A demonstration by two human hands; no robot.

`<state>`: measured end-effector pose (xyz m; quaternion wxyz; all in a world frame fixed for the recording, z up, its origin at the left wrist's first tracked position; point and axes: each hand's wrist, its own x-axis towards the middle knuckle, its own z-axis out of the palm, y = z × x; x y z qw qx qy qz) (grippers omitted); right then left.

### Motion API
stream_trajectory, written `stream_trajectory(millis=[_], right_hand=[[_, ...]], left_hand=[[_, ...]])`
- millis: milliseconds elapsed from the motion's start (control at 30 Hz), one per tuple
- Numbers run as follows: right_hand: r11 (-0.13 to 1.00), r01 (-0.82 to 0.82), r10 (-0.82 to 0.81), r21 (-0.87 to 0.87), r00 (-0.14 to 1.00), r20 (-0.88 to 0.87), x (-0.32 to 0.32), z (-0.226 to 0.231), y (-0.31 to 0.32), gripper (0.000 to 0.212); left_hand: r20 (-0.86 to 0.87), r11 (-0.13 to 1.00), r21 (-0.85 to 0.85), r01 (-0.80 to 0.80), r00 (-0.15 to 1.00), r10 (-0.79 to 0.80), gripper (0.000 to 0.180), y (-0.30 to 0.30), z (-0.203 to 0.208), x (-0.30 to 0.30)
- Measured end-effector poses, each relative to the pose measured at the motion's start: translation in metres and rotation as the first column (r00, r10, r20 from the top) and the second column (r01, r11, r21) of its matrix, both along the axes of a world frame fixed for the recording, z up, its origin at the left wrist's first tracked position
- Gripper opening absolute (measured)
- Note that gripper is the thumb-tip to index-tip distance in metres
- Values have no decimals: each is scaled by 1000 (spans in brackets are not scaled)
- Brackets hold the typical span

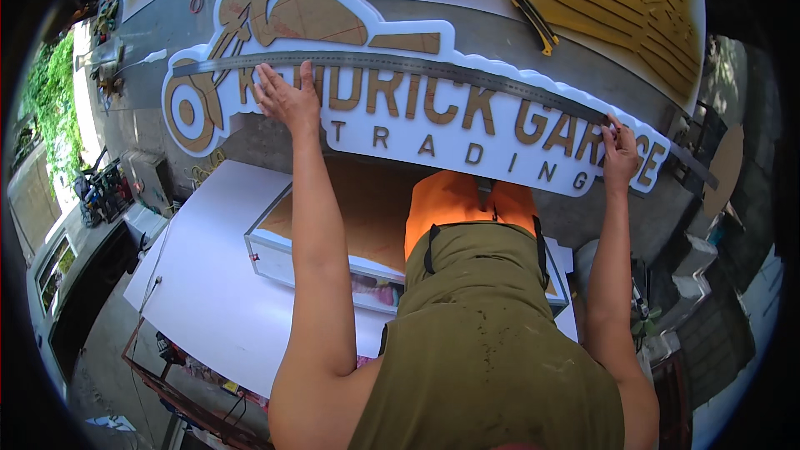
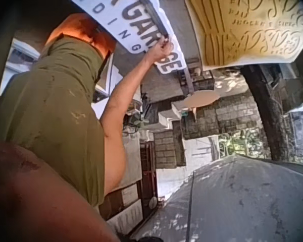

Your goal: Measuring and marking dimensions on a sign component using a ruler and a pencil.

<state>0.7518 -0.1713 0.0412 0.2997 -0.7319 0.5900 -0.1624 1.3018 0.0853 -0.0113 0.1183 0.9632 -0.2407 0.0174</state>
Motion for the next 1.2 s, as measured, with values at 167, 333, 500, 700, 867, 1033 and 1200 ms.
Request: stream_trajectory(millis=[167, 333, 500, 700, 867, 1033, 1200], right_hand=[[999, 35, -36, 17, 996, 77, 4, -9, -1, 34], [998, 59, -58, -13, 996, 70, 2, -2, 0, 32], [999, 53, -52, -11, 996, 72, 0, -3, -2, 30], [999, 49, -49, 1, 996, 77, 1, 1, -3, 29], [998, 55, -56, 14, 994, 93, 1, -1, -3, 30], [997, 73, -73, 15, 995, 66, 2, 0, -2, 30], [996, 78, -81, 35, 993, 87, 3, -2, -3, 32]], left_hand=[[39, 1000, 21, 0, 999, -1, 103, 10, -5, 16], [3, 998, 56, 11, 1000, -11, 103, 7, -11, 18], [-4, 998, 69, 2, 1000, -2, 106, 12, -13, 22], [-12, 999, 48, 5, 1000, -4, 109, 12, -11, 22], [-12, 999, 52, 1, 1000, -1, 108, 12, -10, 23], [-14, 998, 57, 3, 1000, -2, 108, 11, -9, 20], [-17, 998, 67, 4, 1000, -3, 106, 12, -7, 22]])
